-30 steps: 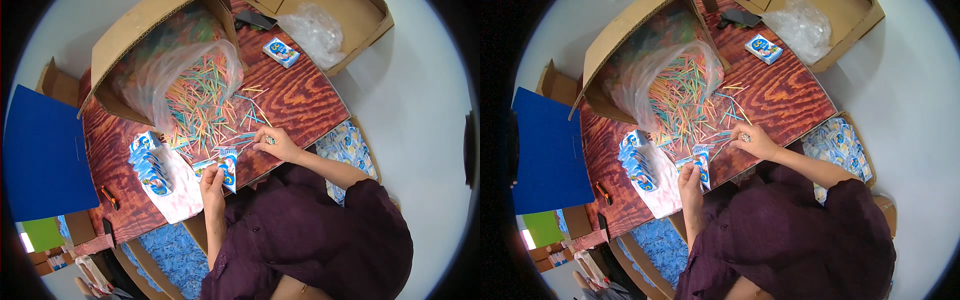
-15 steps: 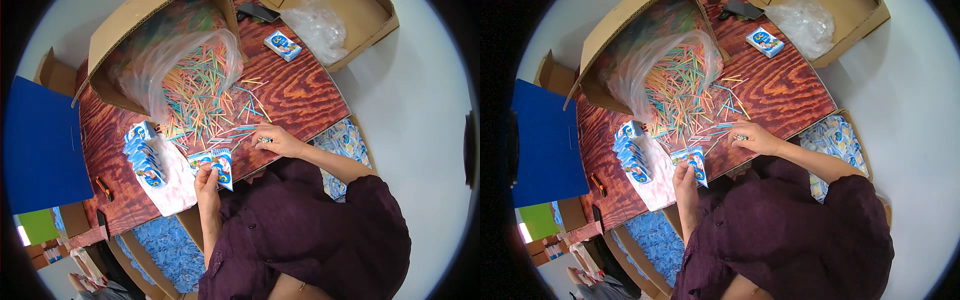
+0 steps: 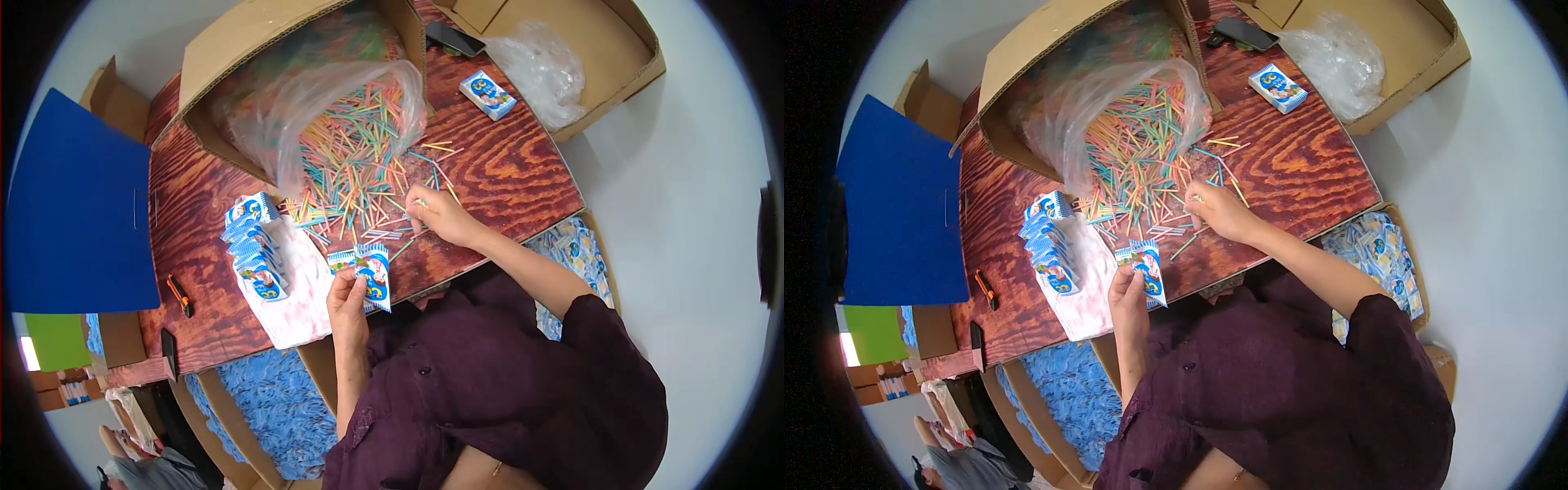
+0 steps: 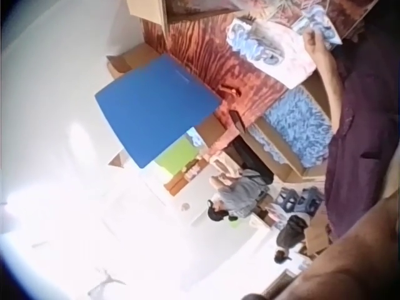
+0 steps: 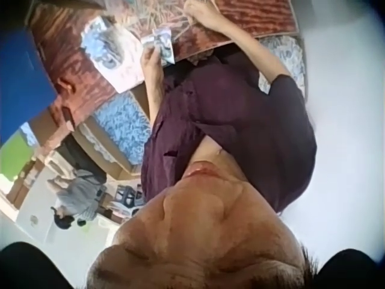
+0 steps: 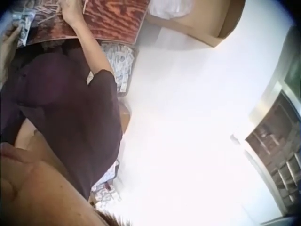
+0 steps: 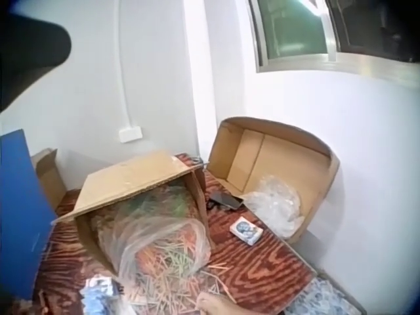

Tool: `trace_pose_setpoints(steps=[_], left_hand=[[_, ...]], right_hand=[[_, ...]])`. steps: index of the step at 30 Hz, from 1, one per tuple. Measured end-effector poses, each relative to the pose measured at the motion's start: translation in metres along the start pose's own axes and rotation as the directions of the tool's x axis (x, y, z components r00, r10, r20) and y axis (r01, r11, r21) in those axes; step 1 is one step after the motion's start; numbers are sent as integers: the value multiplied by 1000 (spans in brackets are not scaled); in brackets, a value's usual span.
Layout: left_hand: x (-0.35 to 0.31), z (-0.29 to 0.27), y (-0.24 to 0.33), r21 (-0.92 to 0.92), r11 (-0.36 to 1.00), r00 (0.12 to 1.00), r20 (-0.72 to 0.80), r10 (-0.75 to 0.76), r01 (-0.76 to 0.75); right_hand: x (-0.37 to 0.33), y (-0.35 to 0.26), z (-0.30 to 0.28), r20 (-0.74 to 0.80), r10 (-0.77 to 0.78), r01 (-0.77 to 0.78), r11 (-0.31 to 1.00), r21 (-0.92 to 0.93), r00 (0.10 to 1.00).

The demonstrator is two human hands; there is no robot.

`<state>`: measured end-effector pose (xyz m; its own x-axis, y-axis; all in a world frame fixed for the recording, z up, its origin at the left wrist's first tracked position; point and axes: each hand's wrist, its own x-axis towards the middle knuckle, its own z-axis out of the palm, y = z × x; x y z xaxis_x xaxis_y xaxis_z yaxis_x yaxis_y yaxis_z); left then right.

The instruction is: Picking up small colored sticks from a box and placing them onto small blue cards on a table.

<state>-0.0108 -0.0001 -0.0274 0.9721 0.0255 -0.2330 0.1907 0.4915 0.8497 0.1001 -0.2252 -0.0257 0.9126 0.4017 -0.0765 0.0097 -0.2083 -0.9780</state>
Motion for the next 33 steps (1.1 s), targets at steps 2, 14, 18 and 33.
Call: trace_pose_setpoints(steps=[2,14,18,33], left_hand=[[-2,-2,2,-10,1000,1000,-9,-1,1],[-7,-8,-2,-31,999,998,-45,42,-43],[-3,2,1,-12,999,999,-27,31,-31],[-7,14,-8,270,946,979,-52,198,-177]], right_hand=[[9,5,1,-68,-35,35,999,-2,997],[-27,11,7,-304,-37,134,944,303,952],[-45,24,1,-197,-60,102,972,213,979],[-13,-27,7,-18,251,-56,284,957,968]])
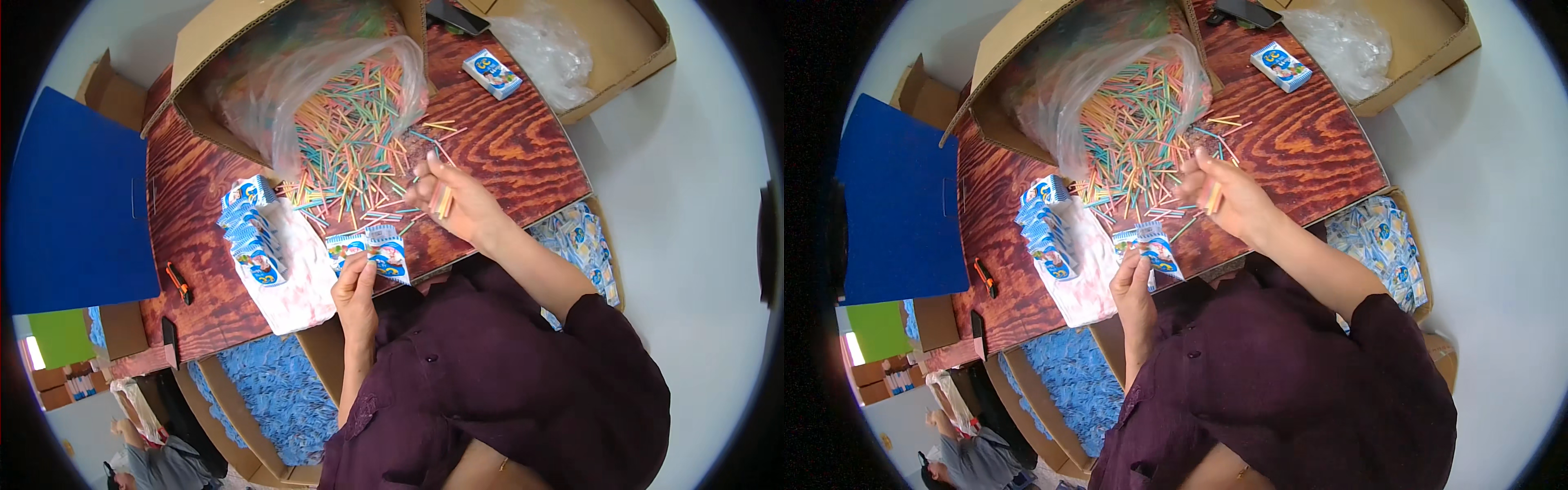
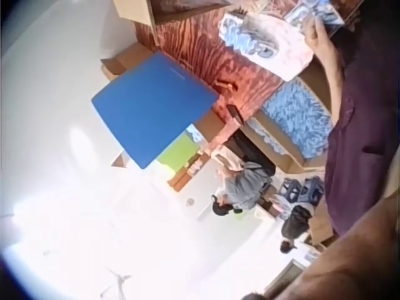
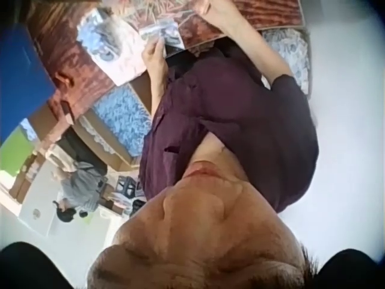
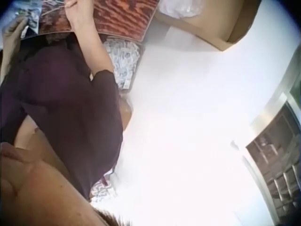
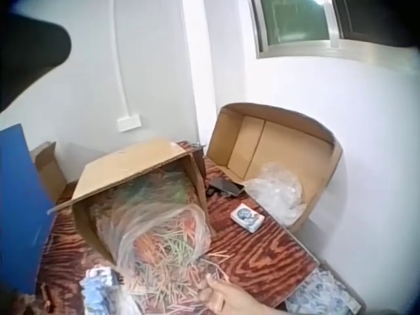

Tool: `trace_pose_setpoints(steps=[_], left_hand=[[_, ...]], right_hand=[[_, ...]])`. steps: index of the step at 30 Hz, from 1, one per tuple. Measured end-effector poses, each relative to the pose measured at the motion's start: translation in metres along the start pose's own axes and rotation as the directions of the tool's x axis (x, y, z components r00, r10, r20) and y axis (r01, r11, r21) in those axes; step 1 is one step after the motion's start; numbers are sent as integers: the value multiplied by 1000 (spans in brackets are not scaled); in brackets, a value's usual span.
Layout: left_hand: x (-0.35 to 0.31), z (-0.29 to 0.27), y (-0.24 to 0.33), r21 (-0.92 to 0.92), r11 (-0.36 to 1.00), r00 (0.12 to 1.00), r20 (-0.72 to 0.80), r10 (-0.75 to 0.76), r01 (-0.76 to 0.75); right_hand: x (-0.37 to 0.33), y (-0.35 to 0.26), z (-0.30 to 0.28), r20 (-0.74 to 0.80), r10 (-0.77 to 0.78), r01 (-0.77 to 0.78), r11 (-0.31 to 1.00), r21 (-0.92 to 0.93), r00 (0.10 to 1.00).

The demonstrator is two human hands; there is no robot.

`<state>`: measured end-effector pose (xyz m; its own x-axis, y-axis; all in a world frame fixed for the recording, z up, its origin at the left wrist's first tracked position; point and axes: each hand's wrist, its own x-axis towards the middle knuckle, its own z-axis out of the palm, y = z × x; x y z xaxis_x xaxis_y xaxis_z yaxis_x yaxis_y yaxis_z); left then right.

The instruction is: Picking up small colored sticks from a box and placing them onto small blue cards on a table.

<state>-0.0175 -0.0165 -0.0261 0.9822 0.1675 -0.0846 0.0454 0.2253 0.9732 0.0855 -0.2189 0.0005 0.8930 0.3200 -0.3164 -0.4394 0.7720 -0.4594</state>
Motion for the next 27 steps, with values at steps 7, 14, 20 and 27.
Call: trace_pose_setpoints(steps=[7,14,20,27], left_hand=[[-1,3,14,150,984,991,110,82,-98],[-2,2,9,92,992,995,55,86,-91],[-3,5,3,91,990,993,-37,112,-109],[1,10,14,-271,951,984,-141,113,-148]], right_hand=[[10,13,55,263,98,-91,995,-39,960],[5,33,60,266,143,-118,987,-107,953],[-6,42,56,399,101,90,896,-434,911],[-40,16,79,525,9,512,202,-835,851]])
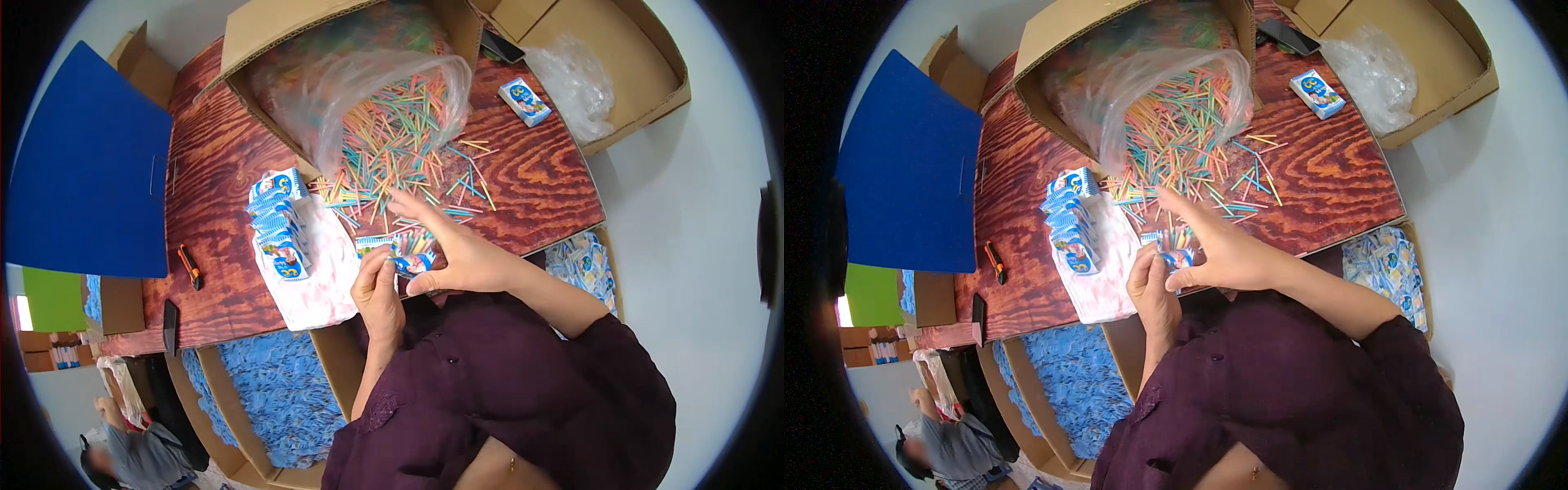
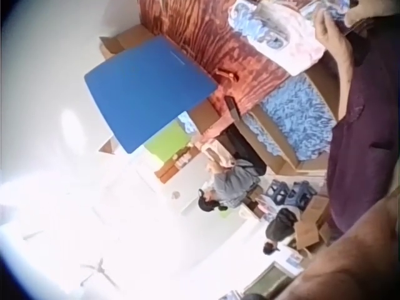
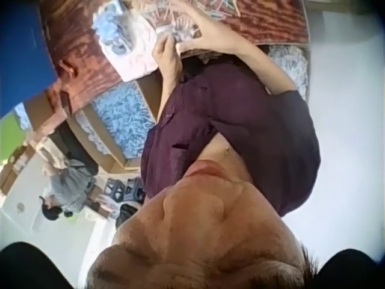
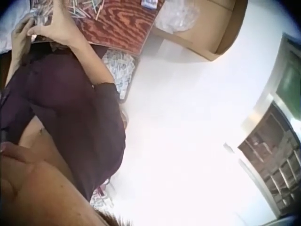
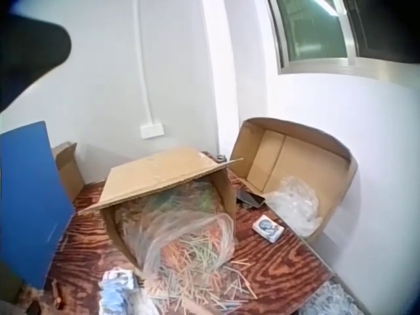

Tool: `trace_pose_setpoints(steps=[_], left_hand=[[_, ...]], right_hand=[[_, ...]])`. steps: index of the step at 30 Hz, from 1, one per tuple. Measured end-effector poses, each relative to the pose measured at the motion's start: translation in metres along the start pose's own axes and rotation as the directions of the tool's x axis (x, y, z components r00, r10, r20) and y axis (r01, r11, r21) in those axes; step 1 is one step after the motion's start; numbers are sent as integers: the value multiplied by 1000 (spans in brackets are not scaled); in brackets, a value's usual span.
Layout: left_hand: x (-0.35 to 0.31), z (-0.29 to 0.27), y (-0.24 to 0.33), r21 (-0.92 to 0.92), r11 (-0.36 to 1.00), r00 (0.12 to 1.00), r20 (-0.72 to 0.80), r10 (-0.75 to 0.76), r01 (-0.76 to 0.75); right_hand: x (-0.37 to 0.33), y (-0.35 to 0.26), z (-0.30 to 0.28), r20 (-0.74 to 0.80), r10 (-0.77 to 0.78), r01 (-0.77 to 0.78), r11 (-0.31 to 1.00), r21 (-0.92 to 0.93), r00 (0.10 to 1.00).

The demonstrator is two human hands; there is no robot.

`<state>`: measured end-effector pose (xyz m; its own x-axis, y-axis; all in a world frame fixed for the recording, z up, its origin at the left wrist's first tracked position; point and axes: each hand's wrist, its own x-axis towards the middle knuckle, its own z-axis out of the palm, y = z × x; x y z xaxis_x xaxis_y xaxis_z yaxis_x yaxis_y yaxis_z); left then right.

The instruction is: Picking up small colored sticks from a box and placing them onto small blue cards on a table.

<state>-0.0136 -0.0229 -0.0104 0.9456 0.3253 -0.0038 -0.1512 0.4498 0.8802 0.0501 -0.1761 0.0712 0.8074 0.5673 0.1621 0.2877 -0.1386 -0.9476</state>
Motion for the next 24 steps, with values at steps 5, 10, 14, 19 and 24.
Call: trace_pose_setpoints(steps=[5,10,14,19,24], left_hand=[[5,-2,14,187,965,977,147,155,-181],[4,-17,14,165,983,990,130,56,-78],[3,-8,18,-17,1000,988,153,-7,10],[5,-1,34,67,989,981,136,-137,128],[5,-7,28,151,988,994,106,-37,21]], right_hand=[[-4,-17,-2,-12,105,-106,989,-101,994],[-3,-15,4,6,-125,116,903,-413,992],[-3,-7,7,-21,-238,209,888,-409,971],[-3,1,12,-23,-369,324,844,-428,929],[-4,1,17,-41,-208,186,934,-306,977]])
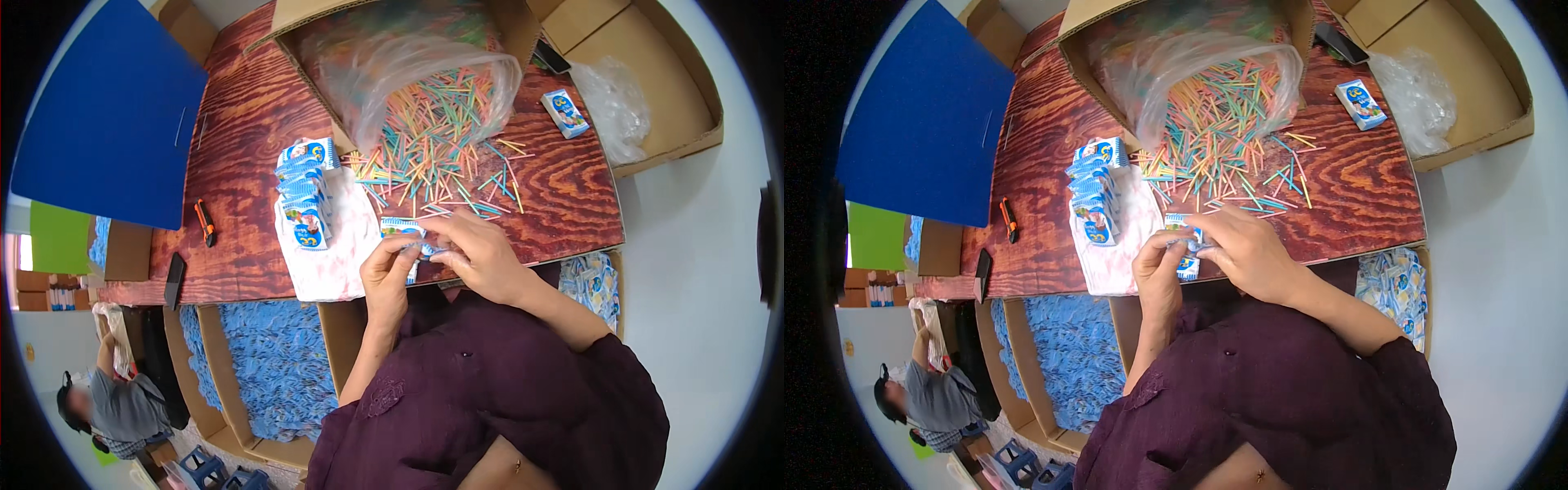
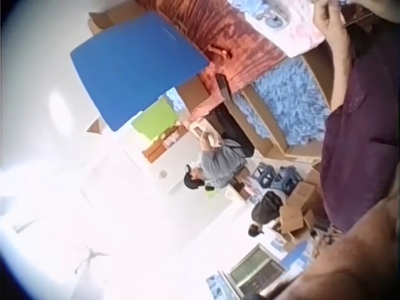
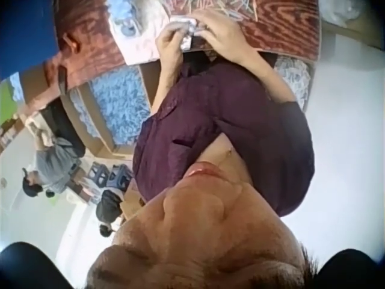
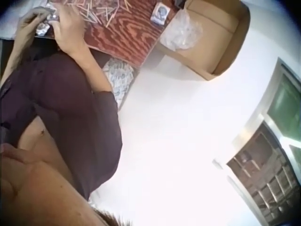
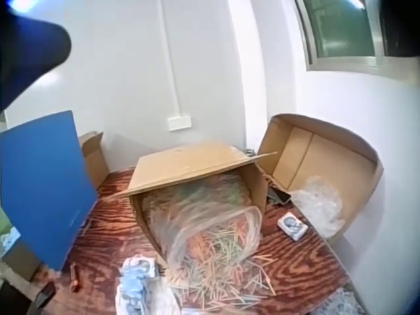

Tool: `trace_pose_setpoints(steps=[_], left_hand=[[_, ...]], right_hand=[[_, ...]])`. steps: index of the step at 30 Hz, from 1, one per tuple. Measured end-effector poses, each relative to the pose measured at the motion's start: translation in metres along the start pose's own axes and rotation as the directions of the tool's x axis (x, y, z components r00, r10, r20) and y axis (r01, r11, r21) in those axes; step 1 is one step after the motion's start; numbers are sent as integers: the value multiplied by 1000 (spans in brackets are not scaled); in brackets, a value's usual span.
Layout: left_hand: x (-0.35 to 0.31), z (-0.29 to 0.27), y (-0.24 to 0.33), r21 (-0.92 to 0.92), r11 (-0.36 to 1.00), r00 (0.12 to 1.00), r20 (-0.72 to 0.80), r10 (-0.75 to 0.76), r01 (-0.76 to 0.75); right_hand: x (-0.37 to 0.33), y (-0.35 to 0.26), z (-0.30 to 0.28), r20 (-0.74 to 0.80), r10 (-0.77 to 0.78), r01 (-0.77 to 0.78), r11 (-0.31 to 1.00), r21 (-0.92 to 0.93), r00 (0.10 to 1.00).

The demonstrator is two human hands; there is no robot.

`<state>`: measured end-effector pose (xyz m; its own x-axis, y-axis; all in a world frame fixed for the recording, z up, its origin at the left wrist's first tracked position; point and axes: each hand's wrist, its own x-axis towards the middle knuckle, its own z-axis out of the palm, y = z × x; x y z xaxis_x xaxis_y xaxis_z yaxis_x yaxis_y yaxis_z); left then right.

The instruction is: Picking up small colored sticks from a box and placing them onto small blue cards on a table.

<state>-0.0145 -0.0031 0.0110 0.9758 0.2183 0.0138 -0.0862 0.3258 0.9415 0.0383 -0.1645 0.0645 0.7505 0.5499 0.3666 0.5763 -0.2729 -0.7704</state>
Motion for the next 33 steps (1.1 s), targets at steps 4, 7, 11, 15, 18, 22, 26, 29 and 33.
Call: trace_pose_setpoints(steps=[4,7,11,15,18,22,26,29,33], left_hand=[[6,-1,9,407,900,988,48,147,-154],[19,-49,11,-183,980,968,-247,36,-83],[35,-116,21,276,951,907,-348,236,-142],[59,-135,7,511,841,861,-334,384,-177],[81,-151,-1,729,672,828,-290,479,-133],[88,-146,-3,928,347,739,-137,660,-138],[53,-96,-8,947,217,693,8,720,-237],[6,-57,-24,911,164,898,319,303,-379],[-12,-22,-26,987,47,971,140,192,-152]], right_hand=[[-4,26,6,-17,-101,98,985,-139,995],[-7,38,7,-160,19,-39,992,-121,987],[-24,54,9,-22,160,-161,983,-85,987],[-30,68,26,9,138,-137,990,-41,990],[-31,71,30,18,136,-135,989,-66,991],[-36,84,31,-37,143,-146,986,-75,989],[-41,98,27,-14,318,-317,947,59,948],[-38,95,29,-15,382,-379,921,93,924],[-32,97,35,-64,245,-248,967,-60,967]])
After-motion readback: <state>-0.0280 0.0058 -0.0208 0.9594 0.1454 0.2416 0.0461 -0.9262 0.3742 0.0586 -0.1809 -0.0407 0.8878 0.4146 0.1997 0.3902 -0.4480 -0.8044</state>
